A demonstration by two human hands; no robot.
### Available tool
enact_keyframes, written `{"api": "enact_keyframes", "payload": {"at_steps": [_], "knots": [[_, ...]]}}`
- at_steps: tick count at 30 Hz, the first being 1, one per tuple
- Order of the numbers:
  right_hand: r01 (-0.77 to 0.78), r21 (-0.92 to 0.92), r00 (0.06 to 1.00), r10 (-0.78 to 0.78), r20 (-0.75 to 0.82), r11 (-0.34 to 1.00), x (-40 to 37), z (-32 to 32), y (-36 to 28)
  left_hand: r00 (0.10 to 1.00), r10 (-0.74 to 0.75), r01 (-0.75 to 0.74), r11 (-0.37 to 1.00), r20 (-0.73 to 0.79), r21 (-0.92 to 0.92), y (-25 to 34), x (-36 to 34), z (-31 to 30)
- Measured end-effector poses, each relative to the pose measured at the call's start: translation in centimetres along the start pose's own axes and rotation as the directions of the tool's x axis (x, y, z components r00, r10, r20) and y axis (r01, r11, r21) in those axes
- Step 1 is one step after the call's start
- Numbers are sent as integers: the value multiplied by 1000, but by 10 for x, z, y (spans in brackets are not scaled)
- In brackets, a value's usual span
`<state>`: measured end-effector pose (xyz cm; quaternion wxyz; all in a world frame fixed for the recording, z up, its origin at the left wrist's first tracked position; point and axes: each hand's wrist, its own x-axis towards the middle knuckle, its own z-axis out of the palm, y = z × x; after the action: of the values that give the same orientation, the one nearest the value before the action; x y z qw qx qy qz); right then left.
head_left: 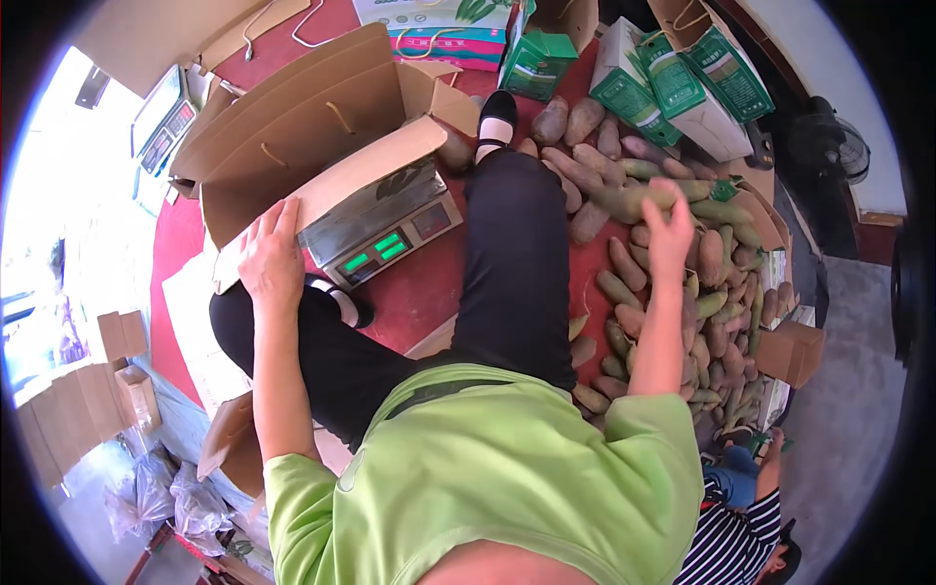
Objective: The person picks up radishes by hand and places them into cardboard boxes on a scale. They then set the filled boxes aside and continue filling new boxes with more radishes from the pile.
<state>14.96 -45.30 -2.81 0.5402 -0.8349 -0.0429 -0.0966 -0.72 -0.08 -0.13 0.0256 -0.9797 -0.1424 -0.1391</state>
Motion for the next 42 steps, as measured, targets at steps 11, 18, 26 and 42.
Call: {"api": "enact_keyframes", "payload": {"at_steps": [11,18,26,42], "knots": [[-33,747,908,-292,300,664,71,168,-190,1000,8,-8,1000,-2,1,-3,0,3],[-269,553,838,-91,537,789,57,281,-168,999,35,-34,999,-40,31,-2,0,3],[-111,295,914,-20,406,949,86,158,-68,999,-6,6,1000,40,-13,0,2,2],[-641,-619,572,820,9,454,-215,-53,312,999,-50,49,999,18,24,4,1,11]]}}
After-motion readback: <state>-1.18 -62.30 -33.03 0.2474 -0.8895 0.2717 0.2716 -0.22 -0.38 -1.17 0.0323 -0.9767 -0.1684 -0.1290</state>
